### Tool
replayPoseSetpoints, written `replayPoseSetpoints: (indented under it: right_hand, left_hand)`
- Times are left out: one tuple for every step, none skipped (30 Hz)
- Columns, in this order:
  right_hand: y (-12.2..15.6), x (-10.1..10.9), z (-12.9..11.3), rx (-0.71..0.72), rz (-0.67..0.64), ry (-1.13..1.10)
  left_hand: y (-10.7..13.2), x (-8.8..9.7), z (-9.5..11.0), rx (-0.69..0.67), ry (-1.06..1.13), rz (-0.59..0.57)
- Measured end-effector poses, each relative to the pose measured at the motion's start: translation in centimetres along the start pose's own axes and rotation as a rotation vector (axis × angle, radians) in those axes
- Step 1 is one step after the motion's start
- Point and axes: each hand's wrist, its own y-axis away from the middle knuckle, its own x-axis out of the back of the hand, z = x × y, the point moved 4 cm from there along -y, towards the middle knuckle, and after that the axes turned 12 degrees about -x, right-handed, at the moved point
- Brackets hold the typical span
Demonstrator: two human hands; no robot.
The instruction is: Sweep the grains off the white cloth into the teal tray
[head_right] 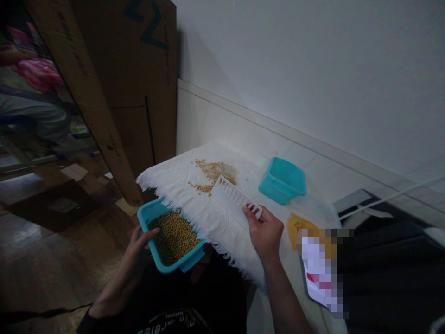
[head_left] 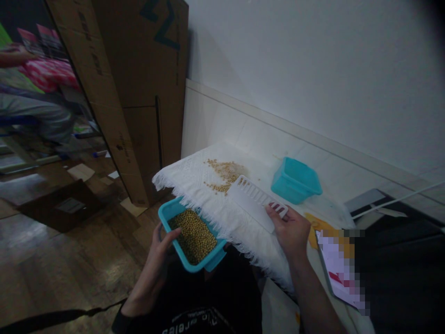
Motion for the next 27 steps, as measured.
replayPoseSetpoints:
  right_hand:
    - [0.0,0.0,0.0,-0.003,0.001,0.003]
    - [0.0,-0.1,-0.1,-0.005,-0.001,0.004]
    - [0.0,-0.1,-0.1,-0.004,-0.003,-0.001]
    - [-0.1,-0.2,-0.1,-0.001,-0.01,-0.007]
    - [-0.1,-0.3,-0.2,0.004,-0.019,-0.012]
    - [-0.1,-0.4,-0.3,0.011,-0.023,-0.013]
    - [-0.2,-0.4,-0.3,0.017,-0.018,-0.01]
    - [-0.2,-0.4,-0.3,0.022,-0.006,-0.006]
    - [-0.2,-0.3,-0.3,0.024,0.014,-0.004]
    - [-0.2,-0.2,-0.3,0.026,0.034,-0.002]
    - [-0.2,-0.2,-0.2,0.028,0.049,0.0]
    - [-0.3,-0.1,-0.1,0.031,0.051,0.005]
    - [-0.4,-0.1,0.0,0.036,0.04,0.012]
    - [-0.6,-0.2,0.1,0.041,0.025,0.019]
    - [-0.7,-0.2,0.2,0.045,0.01,0.026]
    - [-0.9,-0.3,0.4,0.048,-0.005,0.032]
    - [-1.0,-0.3,0.5,0.049,-0.017,0.037]
    - [-1.0,-0.4,0.6,0.048,-0.027,0.039]
    - [-1.0,-0.4,0.6,0.044,-0.034,0.038]
    - [-0.9,-0.4,0.6,0.039,-0.039,0.032]
    - [-0.8,-0.5,0.6,0.032,-0.043,0.024]
    - [-0.6,-0.6,0.5,0.026,-0.046,0.015]
    - [-0.4,-0.7,0.4,0.02,-0.052,0.007]
    - [-0.2,-0.8,0.2,0.016,-0.062,0.0]
    - [0.1,-0.9,0.0,0.013,-0.07,-0.005]
    - [0.3,-1.1,-0.2,0.012,-0.072,-0.011]
    - [0.5,-1.2,-0.5,0.012,-0.07,-0.016]
  left_hand:
    - [-0.1,0.1,0.0,-0.006,-0.03,0.019]
    - [-0.1,0.1,0.1,-0.017,-0.061,0.036]
    - [-0.1,0.0,0.1,-0.025,-0.076,0.04]
    - [0.0,-0.2,0.2,-0.029,-0.076,0.033]
    - [0.0,-0.2,0.3,-0.033,-0.076,0.03]
    - [0.1,-0.3,0.3,-0.037,-0.076,0.028]
    - [0.1,-0.3,0.4,-0.038,-0.076,0.025]
    - [0.1,-0.3,0.4,-0.039,-0.073,0.023]
    - [0.1,-0.3,0.3,-0.036,-0.071,0.021]
    - [0.1,-0.2,0.3,-0.03,-0.069,0.024]
    - [0.1,-0.2,0.2,-0.024,-0.069,0.026]
    - [0.1,-0.2,0.2,-0.015,-0.072,0.034]
    - [0.2,-0.1,0.3,-0.007,-0.075,0.04]
    - [0.3,-0.2,0.3,-0.004,-0.077,0.04]
    - [0.4,-0.2,0.4,-0.008,-0.078,0.034]
    - [0.5,-0.4,0.5,-0.018,-0.074,0.017]
    - [0.6,-0.5,0.6,-0.027,-0.069,0.006]
    - [0.6,-0.5,0.7,-0.035,-0.062,0.002]
    - [0.6,-0.5,0.7,-0.038,-0.058,0.004]
    - [0.5,-0.5,0.6,-0.034,-0.057,0.014]
    - [0.4,-0.4,0.5,-0.028,-0.057,0.027]
    - [0.3,-0.4,0.4,-0.024,-0.059,0.038]
    - [0.2,-0.3,0.3,-0.023,-0.063,0.041]
    - [0.1,-0.3,0.3,-0.022,-0.065,0.035]
    - [0.1,-0.4,0.2,-0.019,-0.068,0.034]
    - [0.1,-0.4,0.2,-0.014,-0.07,0.034]
    - [0.1,-0.3,0.2,-0.009,-0.074,0.037]
